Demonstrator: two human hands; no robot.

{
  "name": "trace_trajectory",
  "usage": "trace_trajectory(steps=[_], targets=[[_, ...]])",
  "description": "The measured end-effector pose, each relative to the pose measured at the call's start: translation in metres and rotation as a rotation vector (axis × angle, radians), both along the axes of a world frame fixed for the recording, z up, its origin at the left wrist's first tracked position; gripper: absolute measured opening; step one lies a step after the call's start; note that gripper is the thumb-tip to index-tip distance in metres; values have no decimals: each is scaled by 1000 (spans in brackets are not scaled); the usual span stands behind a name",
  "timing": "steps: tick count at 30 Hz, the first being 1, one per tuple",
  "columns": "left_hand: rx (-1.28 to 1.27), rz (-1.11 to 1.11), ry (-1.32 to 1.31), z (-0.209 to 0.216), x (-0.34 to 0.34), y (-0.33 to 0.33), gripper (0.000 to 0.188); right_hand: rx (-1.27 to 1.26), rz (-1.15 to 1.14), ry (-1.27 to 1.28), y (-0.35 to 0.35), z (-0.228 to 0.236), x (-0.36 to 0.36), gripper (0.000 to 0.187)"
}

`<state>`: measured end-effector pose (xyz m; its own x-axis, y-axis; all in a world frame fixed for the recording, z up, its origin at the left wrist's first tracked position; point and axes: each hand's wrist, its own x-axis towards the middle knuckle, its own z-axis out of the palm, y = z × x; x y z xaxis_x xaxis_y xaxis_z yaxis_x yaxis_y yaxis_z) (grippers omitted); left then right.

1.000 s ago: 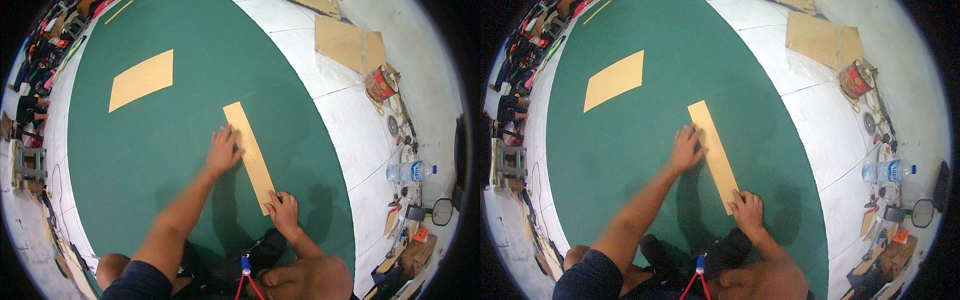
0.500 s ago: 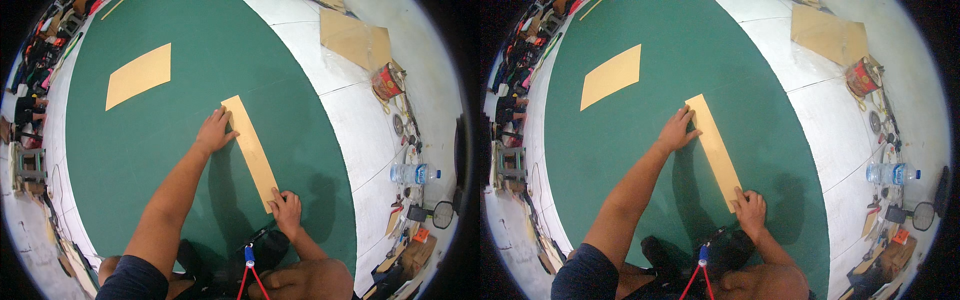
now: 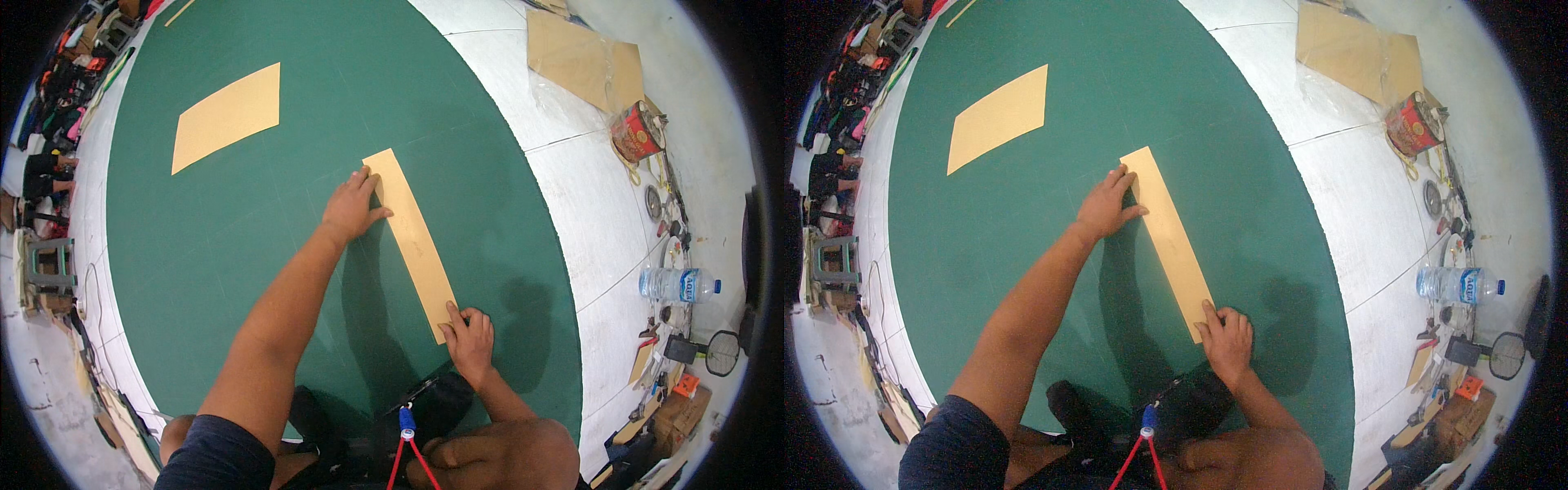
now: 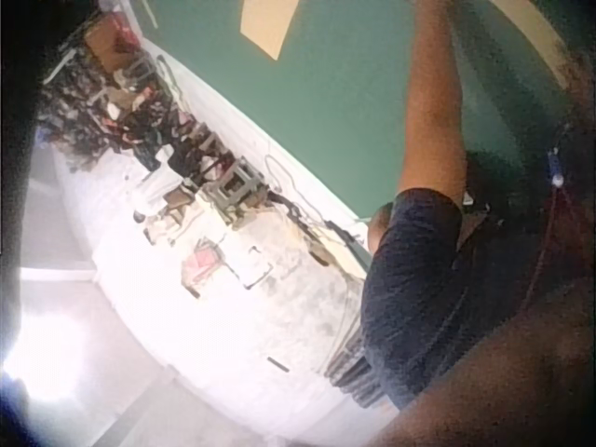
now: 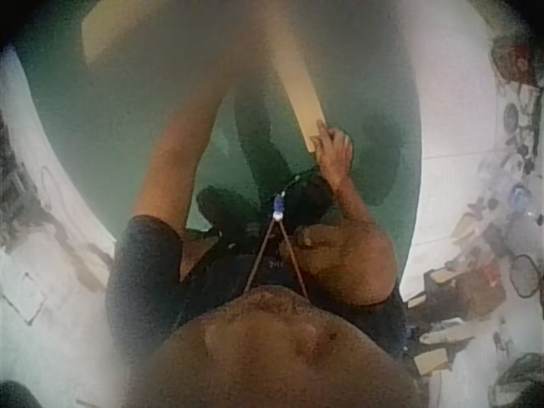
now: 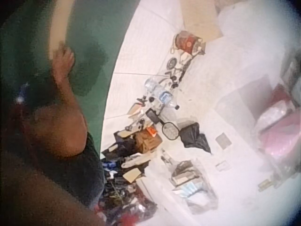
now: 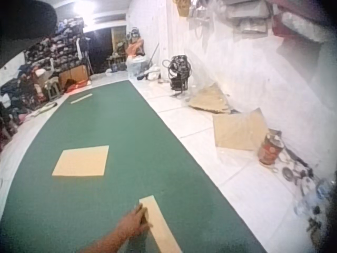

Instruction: The person places a rectangular wooden template on a green mat and uses a pencil to trace its edges. They then use a long metal ruler to draw a straight line across the mat. The person repeats the tracing process with the wooden template.

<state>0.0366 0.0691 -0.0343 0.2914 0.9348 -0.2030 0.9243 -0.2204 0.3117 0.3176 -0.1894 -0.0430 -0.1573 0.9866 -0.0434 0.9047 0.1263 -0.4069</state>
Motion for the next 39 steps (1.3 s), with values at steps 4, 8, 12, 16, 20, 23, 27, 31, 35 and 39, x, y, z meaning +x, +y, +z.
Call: trace_trajectory(steps=[4,8,12,16,20,23,27,31,35,39], targets=[[20,-1,-77,-11,-4,2,84,8,21,27,2,1,0,51],[4,-8,-52,-13,-5,4,94,-69,-20,142,4,0,9,52],[41,-43,-2,-11,0,4,111,-71,-26,93,5,1,22,51],[48,-60,23,-15,-2,0,120,-88,-10,112,5,4,23,51],[40,-51,34,-16,-3,1,125,-2,37,73,3,3,23,51],[33,-33,37,-15,-1,0,126,3,39,79,3,-1,25,51],[34,-25,64,-16,-1,0,129,-18,33,80,5,3,23,50],[28,-37,53,-14,-2,2,129,-34,18,105,4,3,24,51],[18,-31,36,-13,-2,0,129,-6,57,67,4,-1,27,53],[28,-38,36,-12,-2,0,128,3,67,53,5,2,26,53]])
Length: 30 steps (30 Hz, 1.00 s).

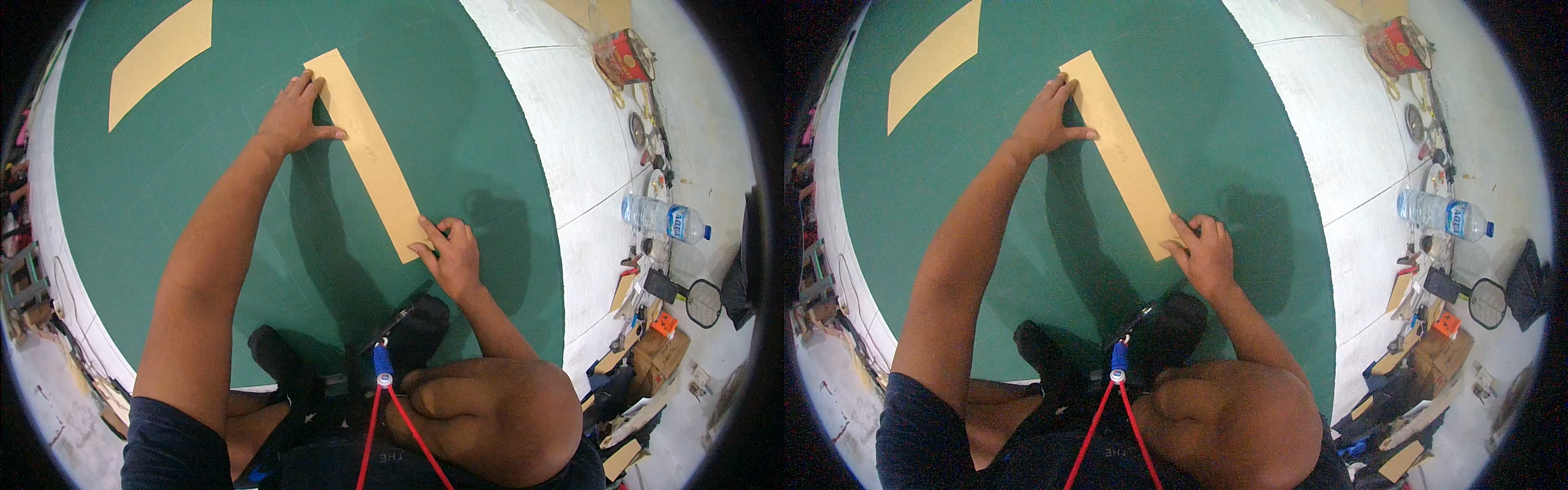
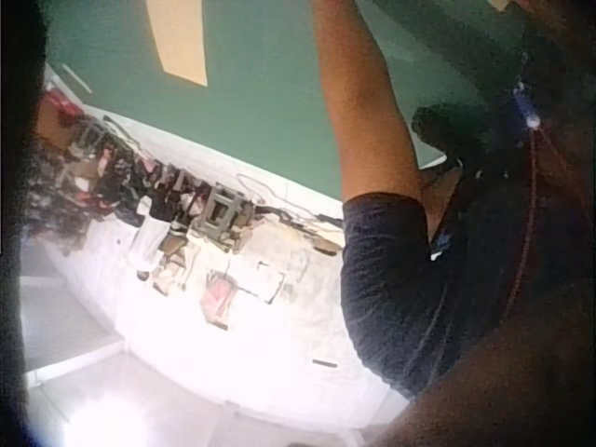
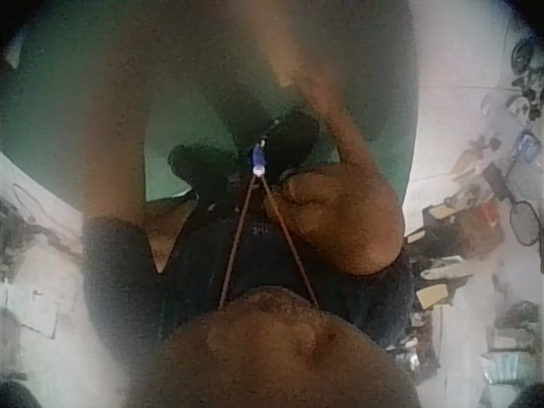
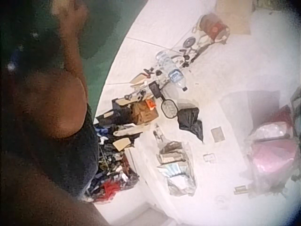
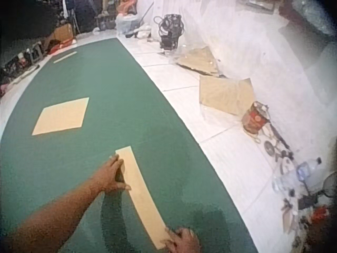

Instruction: The person places a rectangular wooden template on a green mat and uses a pencil to trace its edges. They then use a long metal ruler to draw a straight line across the mat. The person repeats the tracing process with the wooden template.

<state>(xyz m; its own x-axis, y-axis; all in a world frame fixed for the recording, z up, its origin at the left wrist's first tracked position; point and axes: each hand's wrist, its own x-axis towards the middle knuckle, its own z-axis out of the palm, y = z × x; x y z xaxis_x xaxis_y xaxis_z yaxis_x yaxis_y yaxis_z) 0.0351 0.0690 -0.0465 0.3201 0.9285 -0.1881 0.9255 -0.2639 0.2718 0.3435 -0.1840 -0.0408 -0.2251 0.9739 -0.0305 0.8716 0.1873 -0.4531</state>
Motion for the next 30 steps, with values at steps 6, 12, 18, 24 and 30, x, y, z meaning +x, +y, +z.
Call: trace_trajectory(steps=[6,12,18,24,30], targets=[[-75,10,47,14,5,2,121,-34,0,14,1,-1,1,52],[-151,3,132,29,19,7,125,-40,-18,22,1,6,-1,51],[-65,-94,300,39,35,10,122,-33,-11,17,2,5,-3,52],[-248,-74,88,31,43,27,121,-28,-1,13,3,5,-1,53],[-215,-68,33,29,38,18,120,-15,-8,58,1,3,-1,52]])
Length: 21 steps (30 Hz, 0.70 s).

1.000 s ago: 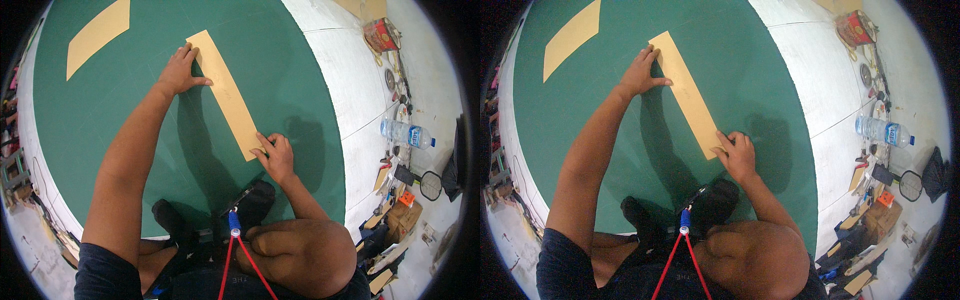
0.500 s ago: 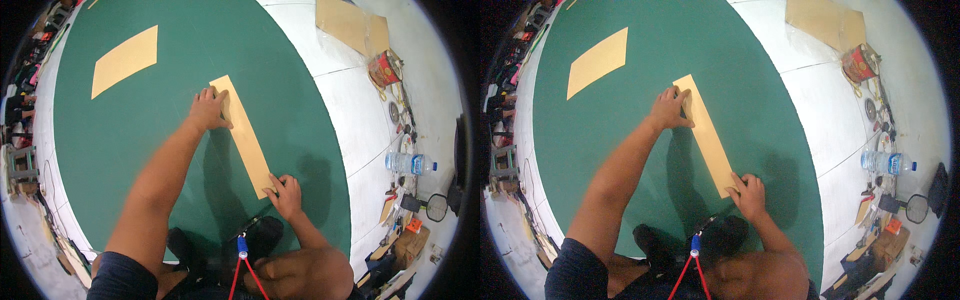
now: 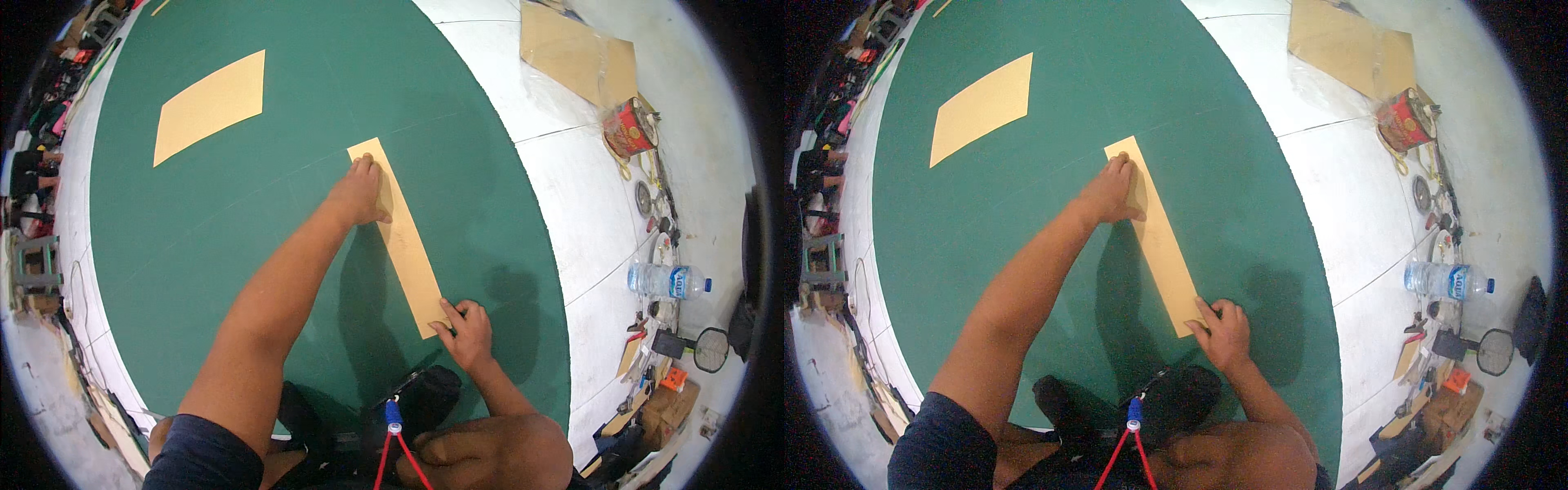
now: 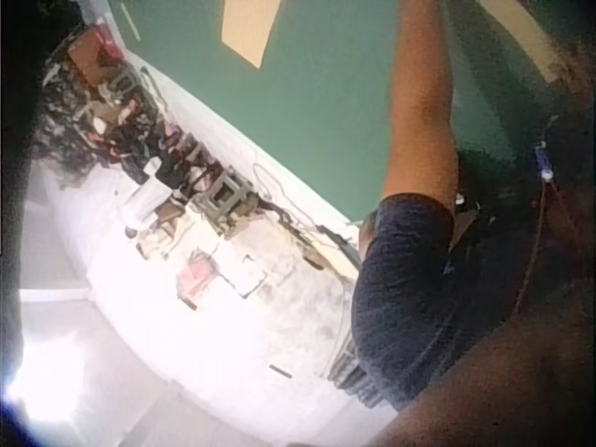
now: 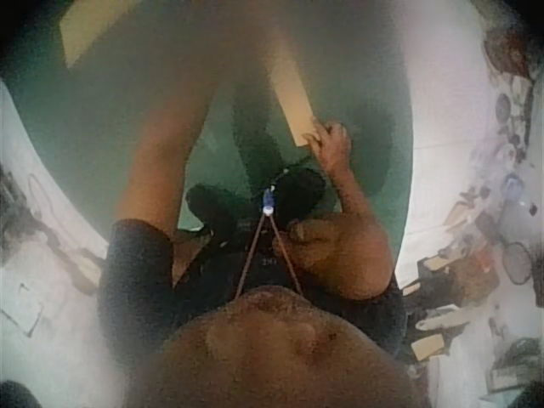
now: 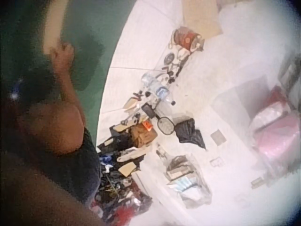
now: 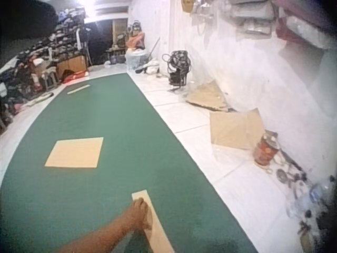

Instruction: The person places a rectangular wooden template on a green mat and uses a pencil to trace its edges. They then use a long metal ruler to draw a straight line across the mat. The person repeats the tracing process with the wooden template.

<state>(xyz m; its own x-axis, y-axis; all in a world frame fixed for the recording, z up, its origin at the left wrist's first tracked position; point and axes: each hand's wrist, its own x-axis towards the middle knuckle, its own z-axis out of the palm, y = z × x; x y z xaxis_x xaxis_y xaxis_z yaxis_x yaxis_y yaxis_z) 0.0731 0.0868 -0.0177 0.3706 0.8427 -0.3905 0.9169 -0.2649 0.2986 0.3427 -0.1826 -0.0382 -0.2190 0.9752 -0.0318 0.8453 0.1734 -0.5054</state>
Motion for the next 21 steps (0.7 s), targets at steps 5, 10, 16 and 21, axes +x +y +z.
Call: trace_trajectory(steps=[5,10,16,21], targets=[[17,42,-107,-6,-4,-7,121,-27,-23,45,-3,0,2,51],[69,52,-165,-18,-12,-7,122,22,13,9,-1,-3,0,52],[42,48,-175,-11,-7,-9,121,-5,-3,-6,-3,0,2,53],[90,34,-81,-24,-14,-3,129,-28,17,-16,-4,-4,-1,52]])
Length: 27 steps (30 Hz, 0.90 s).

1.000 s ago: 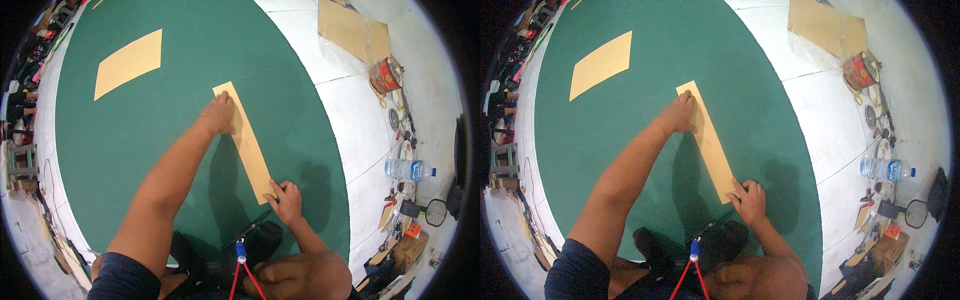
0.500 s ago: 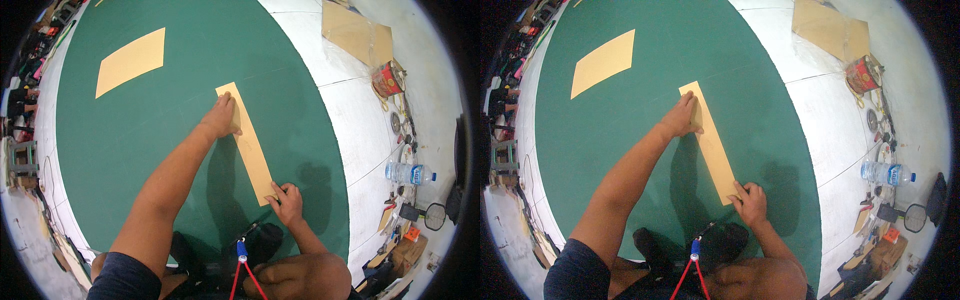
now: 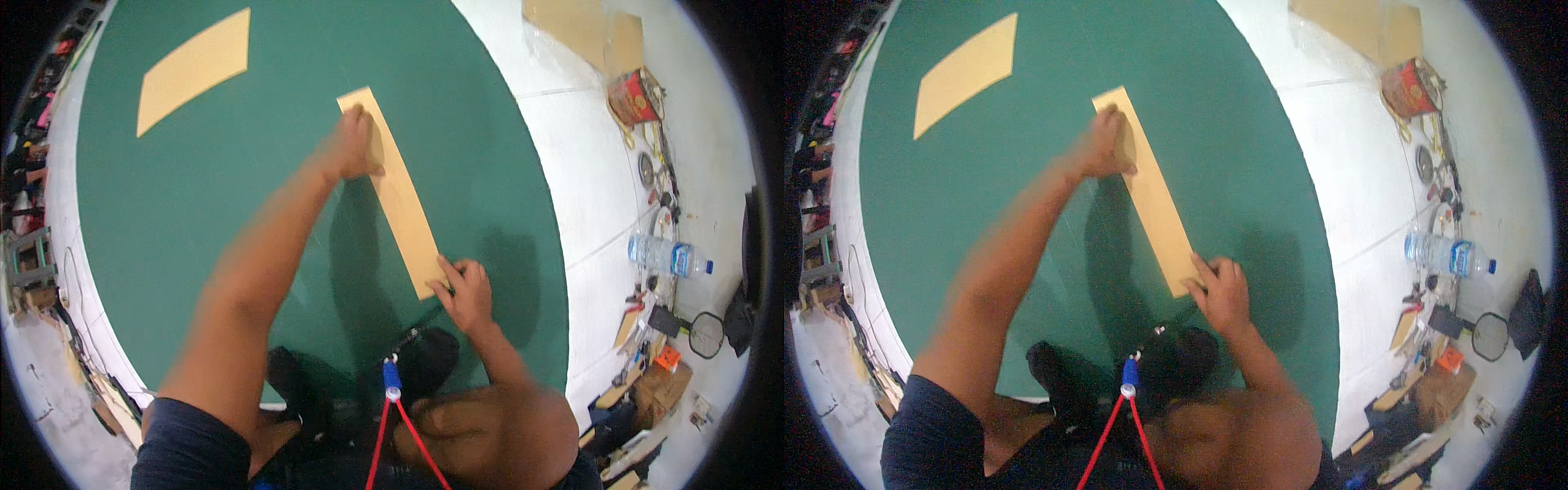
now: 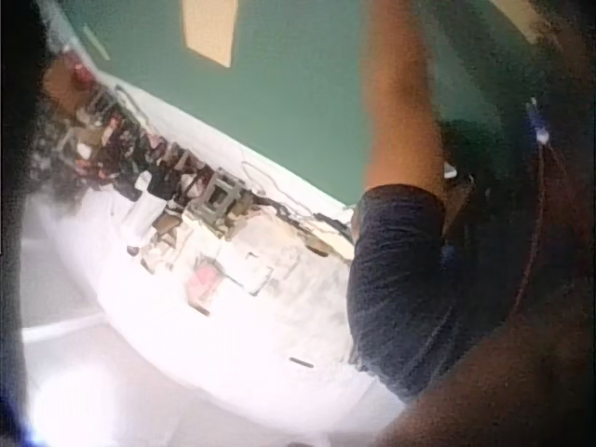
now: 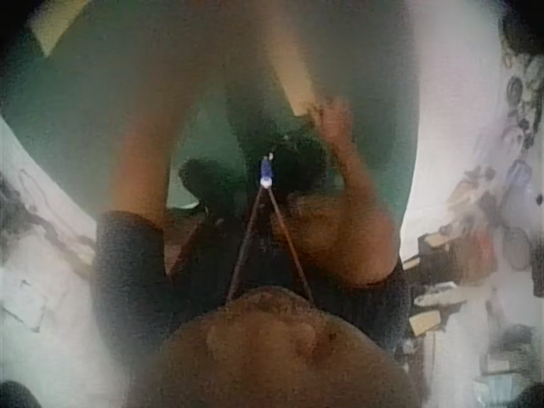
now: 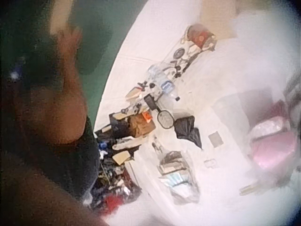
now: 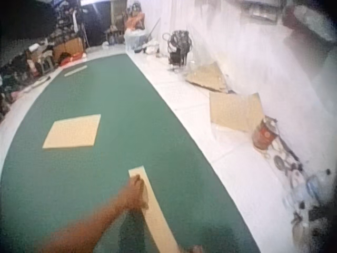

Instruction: The person places a rectangular wooden template on a green mat and uses a pencil to trace its edges. They then use a long metal ruler to draw a straight line across the mat. The person repeats the tracing process with the wooden template.

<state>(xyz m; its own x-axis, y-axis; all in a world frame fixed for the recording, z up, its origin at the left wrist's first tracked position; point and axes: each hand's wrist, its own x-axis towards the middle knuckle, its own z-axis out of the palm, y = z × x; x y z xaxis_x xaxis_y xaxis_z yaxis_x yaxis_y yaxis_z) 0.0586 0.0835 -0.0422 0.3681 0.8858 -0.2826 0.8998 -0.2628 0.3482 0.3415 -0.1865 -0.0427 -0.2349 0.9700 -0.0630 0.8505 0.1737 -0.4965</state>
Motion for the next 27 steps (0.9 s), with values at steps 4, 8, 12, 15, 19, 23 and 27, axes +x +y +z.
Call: trace_trajectory(steps=[4,8,12,15,19,23,27], targets=[[-14,-41,124,15,16,-3,137,-21,-20,25,3,-1,3,50],[26,-69,273,19,23,-5,141,-70,-39,16,4,6,1,51],[29,-60,311,26,30,-7,141,21,-4,-21,5,5,4,52],[-4,-58,373,33,35,-5,138,-47,-23,-6,8,9,3,48],[-74,-60,401,38,37,0,135,-17,-86,157,34,8,11,32],[-55,-21,313,30,35,0,136,36,-235,354,121,9,20,33],[-2,-8,249,28,32,-7,144,-39,-232,424,216,27,-8,35]])
